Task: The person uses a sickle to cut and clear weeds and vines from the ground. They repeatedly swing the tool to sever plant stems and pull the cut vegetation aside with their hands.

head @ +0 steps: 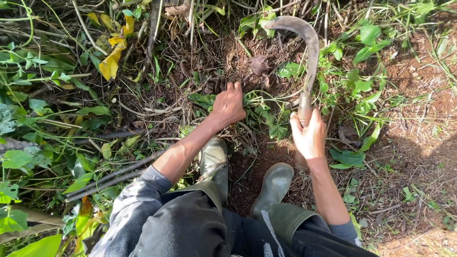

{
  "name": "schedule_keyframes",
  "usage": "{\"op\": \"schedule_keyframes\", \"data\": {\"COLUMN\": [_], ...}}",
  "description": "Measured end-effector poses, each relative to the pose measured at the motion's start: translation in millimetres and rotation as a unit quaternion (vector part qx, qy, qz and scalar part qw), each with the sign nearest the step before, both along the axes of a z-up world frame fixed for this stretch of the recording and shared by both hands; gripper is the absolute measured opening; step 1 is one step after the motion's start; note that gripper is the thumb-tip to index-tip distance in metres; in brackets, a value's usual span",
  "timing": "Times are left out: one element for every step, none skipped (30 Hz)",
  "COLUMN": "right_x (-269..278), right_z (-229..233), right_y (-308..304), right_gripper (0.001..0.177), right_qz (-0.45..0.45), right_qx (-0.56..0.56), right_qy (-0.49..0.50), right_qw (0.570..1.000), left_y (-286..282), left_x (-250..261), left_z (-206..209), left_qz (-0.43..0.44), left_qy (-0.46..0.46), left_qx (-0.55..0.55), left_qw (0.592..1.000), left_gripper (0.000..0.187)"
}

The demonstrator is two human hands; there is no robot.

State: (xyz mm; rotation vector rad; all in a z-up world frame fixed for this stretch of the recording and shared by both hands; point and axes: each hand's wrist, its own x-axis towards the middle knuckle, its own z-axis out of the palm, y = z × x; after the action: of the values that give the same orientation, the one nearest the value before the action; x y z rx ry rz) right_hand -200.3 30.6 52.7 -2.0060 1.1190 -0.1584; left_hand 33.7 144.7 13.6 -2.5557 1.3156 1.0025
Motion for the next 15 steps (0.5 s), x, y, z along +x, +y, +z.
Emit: {"op": "schedule_keyframes", "data": {"right_x": [3.8, 7.8, 8.2, 5.0, 2.5, -0.2, 2.0, 3.8, 1.2, -1.5, -1.6, -1.9, -8.4, -14.4, -20.2], "right_z": [4.7, 9.0, 14.4, 14.2, 13.5, 12.8, 19.2, 25.5, 33.8, 30.2, 25.9, 22.3, 28.4, 34.4, 40.3], "right_y": [9.7, 19.7, 32.1, 37.4, 41.6, 45.5, 42.4, 39.2, 40.6, 42.3, 39.3, 36.2, 43.3, 51.0, 56.3], "right_gripper": [0.023, 0.021, 0.020, 0.020, 0.018, 0.015, 0.015, 0.012, 0.010, 0.010, 0.011, 0.014, 0.014, 0.011, 0.011], "right_qz": [0.002, -0.024, -0.049, -0.045, -0.056, -0.067, -0.064, -0.066, -0.072, -0.074, -0.097, -0.120, -0.121, -0.099, -0.074], "right_qx": [-0.002, 0.050, 0.105, 0.107, 0.164, 0.220, 0.220, 0.175, 0.130, 0.132, 0.102, 0.072, 0.069, 0.158, 0.243], "right_qy": [-0.002, -0.017, -0.028, -0.026, 0.007, 0.041, 0.040, -0.062, -0.158, -0.155, -0.130, -0.105, -0.106, -0.053, 0.003], "right_qw": [1.000, 0.998, 0.993, 0.993, 0.985, 0.972, 0.973, 0.980, 0.976, 0.976, 0.981, 0.985, 0.985, 0.981, 0.967], "left_y": [-1.2, -2.0, 0.6, 3.1, 3.9, 4.4, 6.6, 8.7, 14.3, 20.6, 20.4, 20.1, 22.5, 25.6, 27.0], "left_x": [2.9, 6.0, 5.1, 4.2, 4.3, 4.4, 3.5, 2.3, -3.5, -5.1, -3.2, -1.3, 0.4, 2.6, 4.5], "left_z": [5.3, 10.4, 15.3, 20.2, 24.7, 29.2, 13.5, -2.4, -18.0, -18.6, -19.3, -19.3, -7.2, 5.0, 16.0], "left_qz": [0.002, -0.004, -0.007, -0.004, -0.012, -0.020, -0.017, -0.038, -0.062, -0.062, -0.069, -0.077, -0.077, -0.096, -0.113], "left_qy": [-0.002, -0.016, -0.025, -0.024, -0.040, -0.056, -0.057, -0.075, -0.088, -0.084, -0.087, -0.089, -0.090, -0.106, -0.122], "left_qx": [-0.002, -0.019, -0.033, -0.031, -0.054, -0.077, -0.076, -0.101, -0.124, -0.121, -0.142, -0.163, -0.165, -0.160, -0.156], "left_qw": [1.000, 1.000, 0.999, 0.999, 0.998, 0.995, 0.995, 0.991, 0.986, 0.987, 0.984, 0.980, 0.979, 0.977, 0.974], "left_gripper": [0.084, 0.079, 0.075, 0.075, 0.069, 0.065, 0.065, 0.061, 0.058, 0.058, 0.052, 0.047, 0.047, 0.046, 0.046]}}
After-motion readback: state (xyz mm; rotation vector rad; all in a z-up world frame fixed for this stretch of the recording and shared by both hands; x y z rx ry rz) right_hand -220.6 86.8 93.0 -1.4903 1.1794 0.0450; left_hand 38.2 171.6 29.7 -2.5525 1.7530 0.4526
